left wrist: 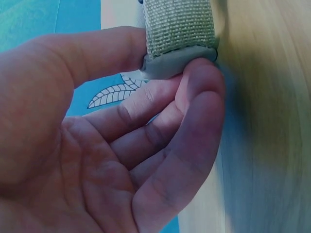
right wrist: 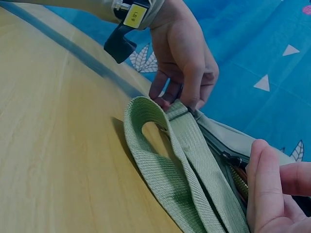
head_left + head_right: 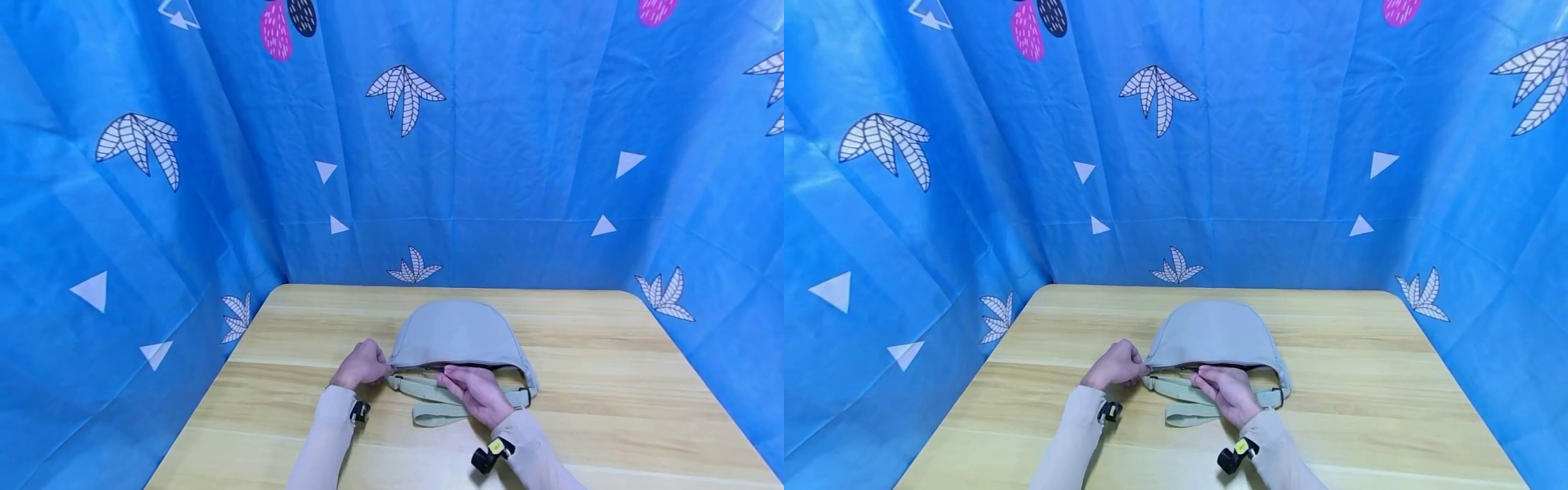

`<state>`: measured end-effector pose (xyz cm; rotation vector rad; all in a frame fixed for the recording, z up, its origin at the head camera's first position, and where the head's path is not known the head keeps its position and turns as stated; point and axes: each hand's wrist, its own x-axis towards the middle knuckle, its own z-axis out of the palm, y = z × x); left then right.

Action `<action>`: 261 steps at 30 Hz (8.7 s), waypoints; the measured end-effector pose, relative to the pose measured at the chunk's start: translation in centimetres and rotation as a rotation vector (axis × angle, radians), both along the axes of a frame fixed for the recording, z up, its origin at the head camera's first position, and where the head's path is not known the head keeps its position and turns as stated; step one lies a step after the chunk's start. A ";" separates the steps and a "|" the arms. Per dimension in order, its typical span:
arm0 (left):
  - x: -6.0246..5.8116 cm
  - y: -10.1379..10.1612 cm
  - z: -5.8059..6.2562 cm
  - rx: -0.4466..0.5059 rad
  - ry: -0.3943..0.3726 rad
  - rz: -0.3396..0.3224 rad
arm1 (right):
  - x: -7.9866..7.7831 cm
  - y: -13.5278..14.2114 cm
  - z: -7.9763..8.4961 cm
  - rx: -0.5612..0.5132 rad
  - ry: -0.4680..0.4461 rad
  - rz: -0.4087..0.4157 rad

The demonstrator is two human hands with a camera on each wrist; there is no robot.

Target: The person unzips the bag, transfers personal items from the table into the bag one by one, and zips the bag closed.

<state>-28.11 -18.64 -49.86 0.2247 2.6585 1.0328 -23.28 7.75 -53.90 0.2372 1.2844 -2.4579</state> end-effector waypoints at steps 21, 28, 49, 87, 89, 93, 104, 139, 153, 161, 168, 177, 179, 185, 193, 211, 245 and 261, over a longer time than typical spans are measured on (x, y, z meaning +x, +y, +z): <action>-0.1 0.1 0.1 -0.011 -0.008 0.018 | -0.1 1.0 0.2 0.003 -0.008 0.003; -0.1 -0.1 0.3 -0.017 -0.010 0.021 | -0.1 0.8 0.3 -0.003 -0.004 0.007; 0.3 0.2 0.4 -0.003 -0.011 0.021 | 0.4 1.6 0.5 0.005 0.017 0.008; 0.3 0.1 0.0 0.003 -0.016 0.026 | 0.7 3.1 0.8 -0.017 0.003 -0.026; 0.2 0.0 0.0 0.000 -0.019 0.030 | 0.8 3.2 0.9 -0.022 0.001 -0.030; 0.1 0.0 0.0 -0.007 -0.024 0.031 | 0.9 3.2 1.0 -0.020 -0.003 -0.034; 0.1 -0.3 0.0 0.007 -0.022 0.034 | 0.8 3.9 1.2 -0.009 0.005 -0.058; 0.4 -0.6 -0.2 0.013 -0.011 0.047 | 1.7 5.7 2.0 0.063 -0.004 -0.178; 0.6 -0.8 0.0 0.021 -0.006 0.047 | 1.7 6.8 2.3 0.072 -0.005 -0.161; 0.5 -0.9 0.1 0.016 -0.012 0.050 | 1.7 6.9 2.4 0.053 -0.014 -0.167; 0.4 -0.9 0.2 0.019 -0.008 0.044 | 1.7 7.1 2.4 0.040 -0.004 -0.154; 0.4 -1.1 0.1 0.027 -0.017 0.042 | 1.6 7.2 2.4 0.023 -0.024 -0.150; 0.4 -1.1 0.0 0.029 -0.019 0.044 | 1.6 7.2 2.4 0.024 -0.021 -0.153; 0.5 -1.1 0.0 0.014 -0.014 0.053 | 1.8 7.3 2.4 0.026 0.006 -0.151; 0.4 -0.9 0.1 0.012 -0.016 0.056 | 1.9 7.7 2.5 -0.002 0.059 -0.118; 0.2 -0.8 -0.1 0.030 -0.018 0.055 | 2.0 8.6 3.3 0.039 0.020 -0.137; 0.4 -2.3 0.1 -0.005 -0.001 0.090 | 1.5 10.6 3.4 0.091 0.011 -0.158; -0.1 -2.9 -0.2 0.008 -0.040 0.134 | 0.9 12.1 3.5 0.032 0.012 -0.149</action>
